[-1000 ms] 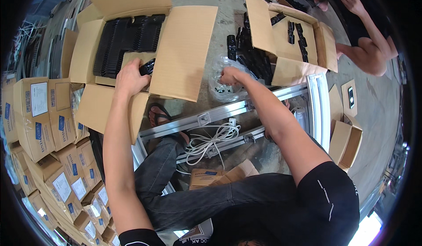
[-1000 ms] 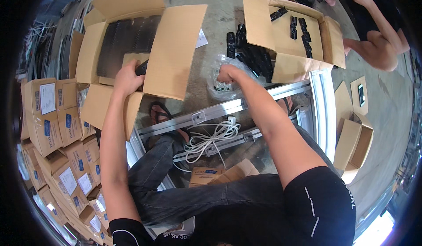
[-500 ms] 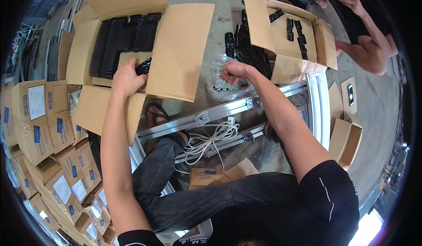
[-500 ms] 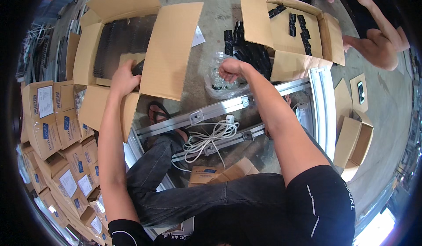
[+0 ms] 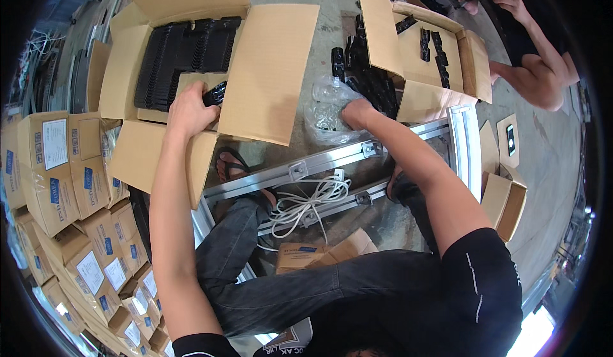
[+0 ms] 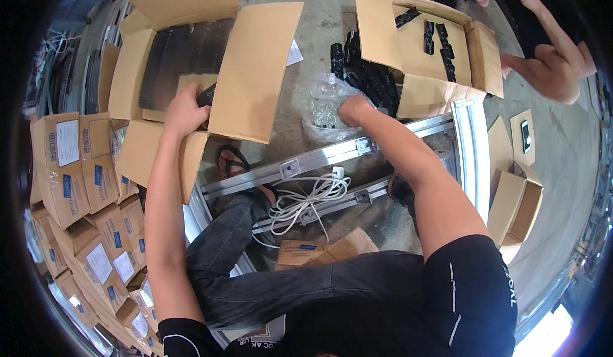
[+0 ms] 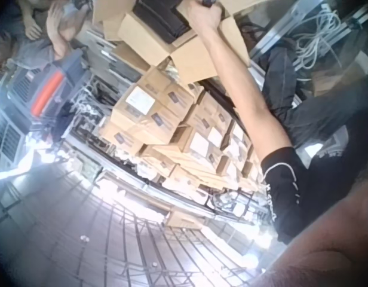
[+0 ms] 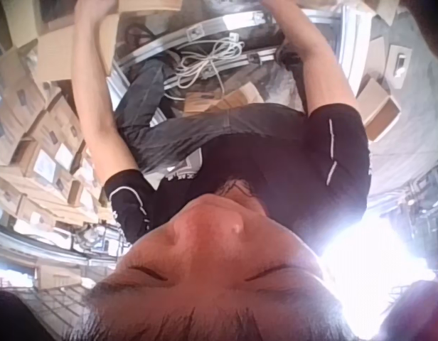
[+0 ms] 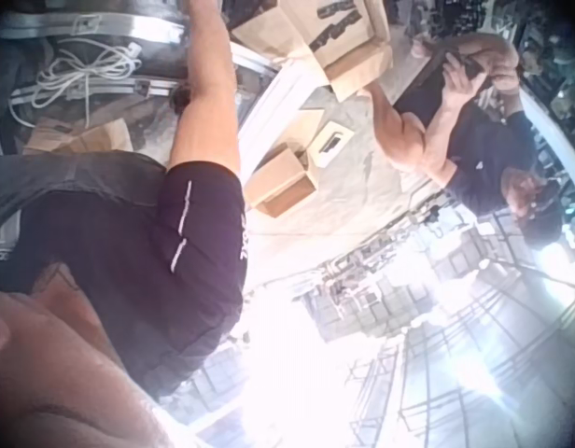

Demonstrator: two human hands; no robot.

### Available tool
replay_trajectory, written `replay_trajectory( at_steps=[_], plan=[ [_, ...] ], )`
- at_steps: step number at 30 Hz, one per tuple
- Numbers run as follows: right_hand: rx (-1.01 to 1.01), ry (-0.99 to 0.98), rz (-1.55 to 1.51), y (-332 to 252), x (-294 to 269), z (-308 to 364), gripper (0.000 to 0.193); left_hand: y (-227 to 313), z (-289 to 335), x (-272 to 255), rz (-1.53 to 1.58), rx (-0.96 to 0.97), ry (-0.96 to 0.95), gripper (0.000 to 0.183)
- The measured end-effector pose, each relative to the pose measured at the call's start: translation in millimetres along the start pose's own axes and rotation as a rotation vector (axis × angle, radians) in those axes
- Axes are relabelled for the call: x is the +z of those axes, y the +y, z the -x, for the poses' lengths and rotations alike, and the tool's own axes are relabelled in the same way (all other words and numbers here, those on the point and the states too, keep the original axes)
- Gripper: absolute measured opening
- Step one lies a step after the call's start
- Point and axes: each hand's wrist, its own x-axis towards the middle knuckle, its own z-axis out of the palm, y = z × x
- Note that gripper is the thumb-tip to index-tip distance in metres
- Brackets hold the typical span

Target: The person assembles black plastic components by hand, inserting small metal clips into slots on the plastic parts while sitting near boxes of materials.

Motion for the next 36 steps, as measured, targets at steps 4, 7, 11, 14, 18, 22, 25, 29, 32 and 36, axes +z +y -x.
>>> replay_trajectory(
  at_steps=[4, 7, 11, 14, 18, 22, 25, 29, 32, 36],
  plan=[
    [-0.046, 0.063, 0.035, 2.6, 0.3, 6.3, 0.02, -0.5, 2.6, -1.8, 0.027, -0.003, 0.018, 0.053],
    [-0.047, 0.008, 0.02, 2.5, -9.5, 8.9, 0.021, -9.6, 0.5, 5.6, 0.034, 0.025, 0.052, 0.056],
    [0.021, 0.05, -0.302, 12.8, -12.9, 7.8, 0.032, -7.5, 1.1, 3.4, 0.05, 0.061, 0.08, 0.057],
    [-0.005, 0.106, -0.601, 25.4, -8.7, -3.8, 0.037, -7.2, 0.0, 2.9, 0.116, 0.037, 0.064, 0.056],
    [0.142, -0.096, -1.195, 22.8, -13.6, -9.6, 0.023, -7.0, -2.5, 4.8, 0.09, 0.005, 0.037, 0.058],
    [0.049, -0.138, -1.117, 11.3, -16.0, -18.8, 0.026, -9.8, -3.6, 6.3, 0.066, 0.005, 0.038, 0.057],
    [0.084, -0.166, -0.823, -8.2, -24.8, -11.6, 0.039, -5.7, -2.9, 4.2, 0.051, 0.007, 0.023, 0.057],
    [-0.039, -0.032, -0.329, -28.3, -31.4, -4.0, 0.033, -6.9, -2.6, 4.9, 0.052, 0.023, 0.046, 0.057],
    [-0.062, -0.035, -0.29, -32.8, -34.4, -4.6, 0.029, -6.6, -2.4, 4.3, 0.052, 0.026, 0.053, 0.057],
    [-0.086, 0.063, -0.149, -38.9, -34.9, -7.3, 0.022, -2.2, 1.3, -0.2, 0.072, 0.04, 0.073, 0.055]
  ],
)
